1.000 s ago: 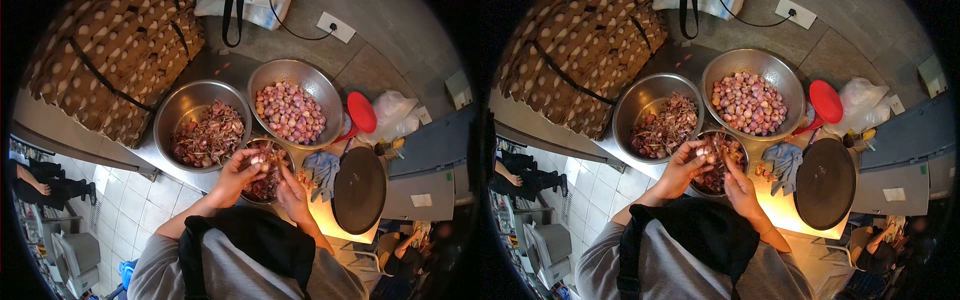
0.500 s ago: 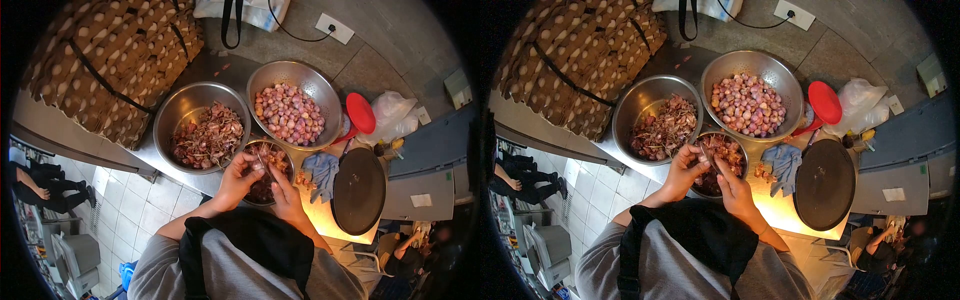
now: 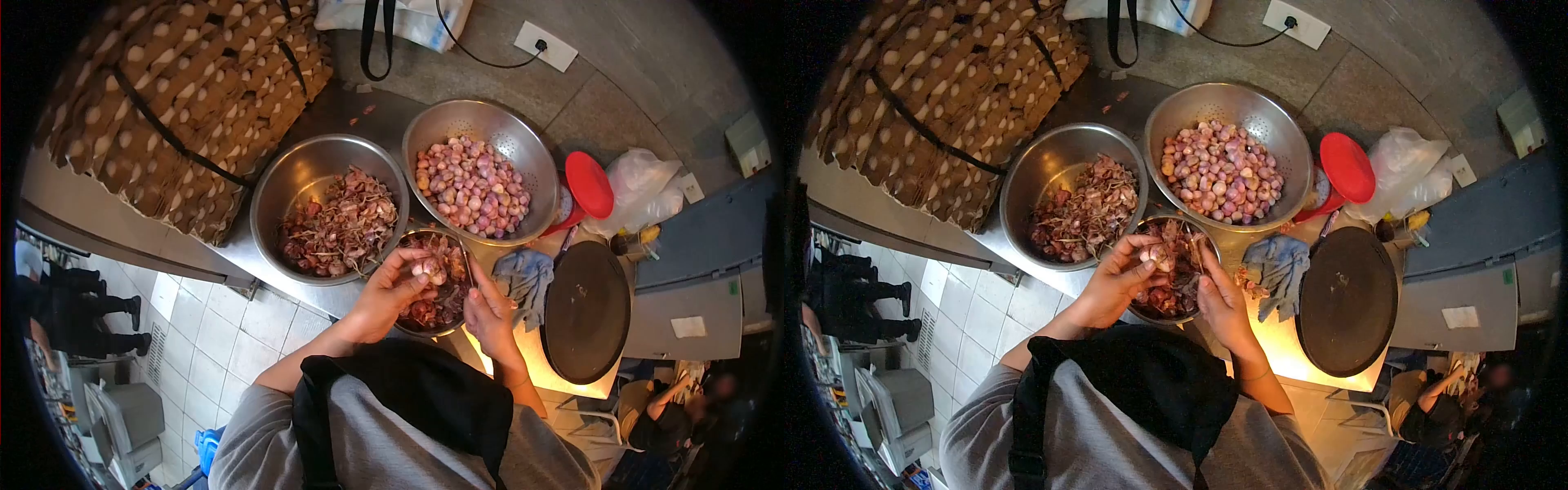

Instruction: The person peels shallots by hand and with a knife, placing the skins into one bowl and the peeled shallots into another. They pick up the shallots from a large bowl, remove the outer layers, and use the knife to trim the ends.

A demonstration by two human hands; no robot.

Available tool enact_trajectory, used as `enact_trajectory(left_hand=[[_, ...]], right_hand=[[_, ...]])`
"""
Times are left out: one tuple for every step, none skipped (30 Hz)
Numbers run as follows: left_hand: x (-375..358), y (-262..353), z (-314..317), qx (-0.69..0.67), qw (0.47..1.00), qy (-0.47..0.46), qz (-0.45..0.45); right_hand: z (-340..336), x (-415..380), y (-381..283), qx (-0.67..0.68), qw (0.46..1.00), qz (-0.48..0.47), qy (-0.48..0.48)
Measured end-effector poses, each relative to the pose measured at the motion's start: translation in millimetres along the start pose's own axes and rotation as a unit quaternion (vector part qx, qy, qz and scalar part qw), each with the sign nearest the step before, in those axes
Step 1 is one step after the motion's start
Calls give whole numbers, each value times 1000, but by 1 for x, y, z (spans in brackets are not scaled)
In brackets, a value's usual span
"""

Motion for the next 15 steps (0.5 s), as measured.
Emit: enact_trajectory(left_hand=[[1, -1, 1, -37, 999, -9, -22], [0, -3, 2, -73, 996, -18, -43], [1, -5, 1, -85, 995, -21, -44], [3, -8, -3, -97, 994, -24, -45], [4, -9, -4, -109, 993, -26, -45], [4, -8, -5, -101, 994, -18, -37], [5, -6, -4, -94, 995, -10, -28], [6, -5, -4, -86, 996, -3, -20], [6, -2, -3, -40, 999, 2, 17], [6, 0, -1, 6, 999, 6, 53], [5, 3, 0, 52, 995, 11, 90], [4, 0, 0, 67, 994, 9, 86], [4, -3, -2, 82, 993, 7, 82], [4, -5, -2, 97, 992, 6, 78], [3, -3, -2, 120, 989, 11, 87]], right_hand=[[3, -2, 1, 41, 999, 24, -21], [6, -5, 3, 83, 995, 48, -42], [10, -7, 5, 123, 988, 71, -64], [13, -9, 8, 128, 984, 90, -82], [16, -11, 8, 144, 981, 93, -95], [19, -13, 7, 161, 976, 95, -108], [22, -14, 6, 176, 972, 98, -121], [25, -14, 5, 183, 969, 92, -139], [27, -14, 5, 205, 964, 88, -147], [29, -15, 4, 227, 958, 86, -154], [31, -15, 4, 248, 952, 83, -162], [33, -15, 3, 286, 938, 88, -174], [35, -15, 4, 324, 923, 94, -186], [36, -15, 4, 361, 906, 99, -197], [37, -14, 5, 373, 900, 101, -200]])
Point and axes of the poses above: each hand's wrist, its own x-axis towards the middle knuckle, its own z-axis out of the palm, y = z × x, the point moved 6 cm from there along x, towards the middle knuckle, and after that the axes turned 4 degrees about -x, right-handed, at the moved point
